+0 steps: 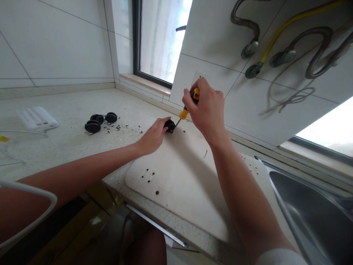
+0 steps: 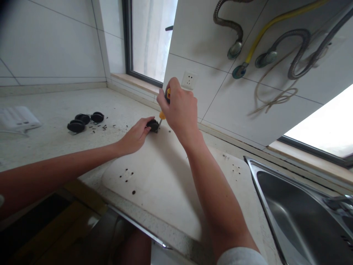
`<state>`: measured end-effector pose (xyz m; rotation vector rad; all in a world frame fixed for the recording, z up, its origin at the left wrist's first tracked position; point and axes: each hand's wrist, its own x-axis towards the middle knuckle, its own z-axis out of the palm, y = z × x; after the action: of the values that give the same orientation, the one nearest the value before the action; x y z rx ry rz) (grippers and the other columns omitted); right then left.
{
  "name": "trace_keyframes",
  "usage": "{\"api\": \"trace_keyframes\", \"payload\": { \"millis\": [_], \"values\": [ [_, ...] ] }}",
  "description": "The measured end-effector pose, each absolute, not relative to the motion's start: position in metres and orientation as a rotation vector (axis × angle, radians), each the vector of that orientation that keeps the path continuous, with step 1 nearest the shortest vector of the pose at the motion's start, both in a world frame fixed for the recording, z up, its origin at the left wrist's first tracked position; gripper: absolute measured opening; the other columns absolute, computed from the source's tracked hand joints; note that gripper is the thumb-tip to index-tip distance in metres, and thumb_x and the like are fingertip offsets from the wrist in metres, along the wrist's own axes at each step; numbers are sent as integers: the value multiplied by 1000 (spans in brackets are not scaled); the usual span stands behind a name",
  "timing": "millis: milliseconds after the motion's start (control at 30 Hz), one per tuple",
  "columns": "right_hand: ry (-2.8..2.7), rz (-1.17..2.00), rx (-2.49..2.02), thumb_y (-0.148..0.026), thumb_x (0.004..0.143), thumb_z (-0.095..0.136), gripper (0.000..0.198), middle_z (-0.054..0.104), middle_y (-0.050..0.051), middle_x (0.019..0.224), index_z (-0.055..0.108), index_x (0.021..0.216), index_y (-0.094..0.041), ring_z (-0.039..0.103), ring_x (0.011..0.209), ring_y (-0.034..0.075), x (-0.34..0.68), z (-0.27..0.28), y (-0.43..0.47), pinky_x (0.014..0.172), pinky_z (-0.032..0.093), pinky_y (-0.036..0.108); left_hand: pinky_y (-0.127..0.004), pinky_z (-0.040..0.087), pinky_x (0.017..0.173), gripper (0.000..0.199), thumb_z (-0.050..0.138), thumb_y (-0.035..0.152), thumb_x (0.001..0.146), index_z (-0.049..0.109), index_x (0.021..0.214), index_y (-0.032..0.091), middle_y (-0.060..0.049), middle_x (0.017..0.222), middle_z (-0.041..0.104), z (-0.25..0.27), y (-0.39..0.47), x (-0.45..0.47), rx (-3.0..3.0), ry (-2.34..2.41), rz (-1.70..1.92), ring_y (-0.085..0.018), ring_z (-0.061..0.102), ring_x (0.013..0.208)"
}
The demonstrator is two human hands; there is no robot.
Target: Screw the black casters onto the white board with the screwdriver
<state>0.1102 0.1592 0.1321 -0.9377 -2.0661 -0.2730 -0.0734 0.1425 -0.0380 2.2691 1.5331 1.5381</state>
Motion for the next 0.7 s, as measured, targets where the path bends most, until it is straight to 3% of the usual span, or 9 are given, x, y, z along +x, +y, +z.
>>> {"api": "trace_keyframes", "payload": {
  "millis": [267, 400, 500, 600, 700],
  "values": [
    [-2097, -303, -973, -40, 107, 58, 18, 70, 3, 84, 67, 106, -24, 57, 74, 20, 110, 133, 156, 74, 38, 39, -51, 48, 127, 46, 41, 17, 112, 50, 156, 14, -20, 148, 65, -40, 144, -74, 2277, 1515, 1559, -29, 63, 140],
    [-2237, -131, -848, -43, 104, 65, 18, 74, 3, 92, 68, 104, -25, 60, 81, 21, 117, 141, 150, 77, 41, 38, -53, 49, 125, 45, 41, 18, 112, 51, 156, 14, -20, 146, 65, -41, 144, -75, 2281, 1502, 1561, -30, 64, 138],
    [-2342, -93, -808, -35, 103, 63, 17, 74, 3, 94, 68, 116, -26, 60, 81, 20, 120, 143, 145, 78, 40, 38, -54, 51, 124, 45, 42, 18, 111, 51, 156, 15, -19, 145, 65, -41, 145, -75, 2283, 1491, 1566, -30, 65, 137],
    [-2277, -245, -931, -46, 105, 59, 25, 69, 3, 86, 66, 121, -26, 54, 75, 22, 118, 142, 143, 75, 35, 39, -54, 51, 123, 45, 42, 18, 111, 51, 156, 15, -19, 143, 65, -42, 146, -75, 2283, 1490, 1573, -30, 65, 135],
    [-2286, -193, -925, -46, 102, 63, 26, 71, 5, 99, 64, 120, -27, 56, 81, 23, 118, 142, 141, 75, 36, 38, -56, 51, 122, 46, 42, 18, 111, 51, 156, 16, -19, 142, 66, -42, 146, -75, 2285, 1492, 1571, -31, 66, 133]
  ]
}}
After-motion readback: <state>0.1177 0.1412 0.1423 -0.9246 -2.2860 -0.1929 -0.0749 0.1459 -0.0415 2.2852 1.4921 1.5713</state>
